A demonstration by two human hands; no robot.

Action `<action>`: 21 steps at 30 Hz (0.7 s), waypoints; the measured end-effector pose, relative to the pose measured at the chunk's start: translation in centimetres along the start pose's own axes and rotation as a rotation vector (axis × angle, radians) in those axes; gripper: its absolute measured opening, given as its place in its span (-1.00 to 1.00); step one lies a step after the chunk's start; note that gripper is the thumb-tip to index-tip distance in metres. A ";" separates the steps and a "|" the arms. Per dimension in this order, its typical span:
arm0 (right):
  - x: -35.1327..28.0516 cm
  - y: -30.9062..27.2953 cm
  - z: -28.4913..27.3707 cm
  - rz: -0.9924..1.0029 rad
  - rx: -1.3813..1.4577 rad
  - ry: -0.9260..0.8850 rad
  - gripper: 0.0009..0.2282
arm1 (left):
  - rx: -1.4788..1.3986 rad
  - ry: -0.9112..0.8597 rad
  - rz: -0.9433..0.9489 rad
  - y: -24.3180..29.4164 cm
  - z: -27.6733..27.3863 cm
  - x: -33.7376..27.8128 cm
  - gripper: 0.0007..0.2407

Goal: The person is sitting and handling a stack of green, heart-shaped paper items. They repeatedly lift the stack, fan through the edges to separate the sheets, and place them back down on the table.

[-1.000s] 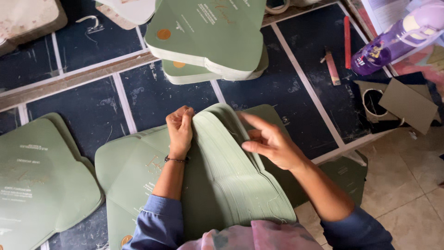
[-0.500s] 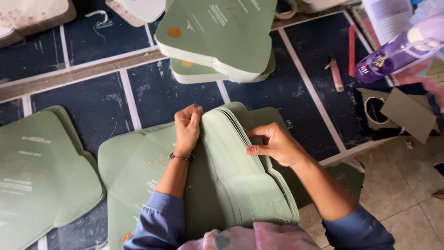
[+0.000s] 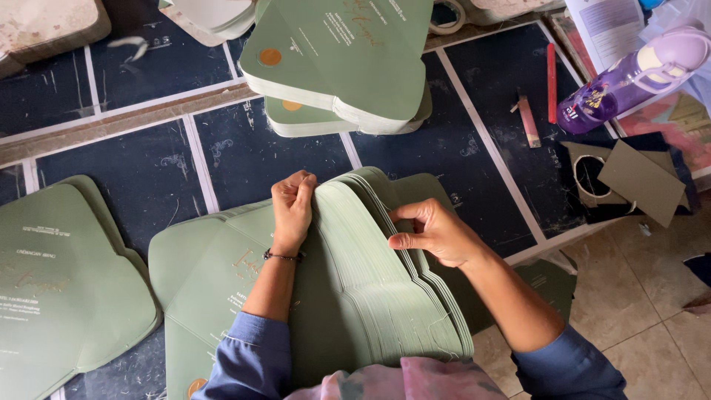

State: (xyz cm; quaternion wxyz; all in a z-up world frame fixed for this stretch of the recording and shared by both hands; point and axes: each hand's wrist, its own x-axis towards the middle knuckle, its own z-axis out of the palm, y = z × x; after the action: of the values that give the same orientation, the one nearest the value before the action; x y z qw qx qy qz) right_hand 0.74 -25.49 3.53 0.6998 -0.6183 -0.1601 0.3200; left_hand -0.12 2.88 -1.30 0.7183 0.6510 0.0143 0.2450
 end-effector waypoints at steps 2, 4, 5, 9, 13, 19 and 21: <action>-0.1 -0.3 0.3 0.002 0.010 0.000 -0.67 | 0.005 -0.010 0.014 -0.3 -0.1 0.0 -0.65; -0.1 -0.6 0.4 0.002 0.012 0.001 -0.67 | -0.008 -0.005 0.012 -0.6 -0.1 0.0 -0.65; -0.1 -0.7 0.5 0.002 0.015 0.002 -0.67 | -0.021 0.000 0.009 -0.8 -0.2 0.0 -0.65; -0.1 -0.9 0.6 0.003 0.018 0.004 -0.64 | -0.021 -0.003 0.026 0.1 0.0 0.0 -0.65; -0.7 -3.8 2.2 -0.003 0.020 0.039 -0.61 | -0.031 -0.008 0.016 0.1 0.0 0.0 -0.65; -0.5 -2.7 2.6 -0.151 -0.167 0.051 -0.50 | -0.031 -0.019 0.011 0.5 0.1 -0.1 -0.65; -0.5 -2.4 3.0 -0.093 -0.181 0.086 -0.65 | -0.029 -0.022 0.017 0.7 0.2 0.0 -0.65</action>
State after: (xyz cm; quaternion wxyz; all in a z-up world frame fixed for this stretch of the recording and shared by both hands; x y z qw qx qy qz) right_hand -0.90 -23.63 6.51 0.6615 -0.6839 -0.1869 0.2445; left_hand -0.25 2.76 -0.62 0.7257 0.6432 -0.0028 0.2442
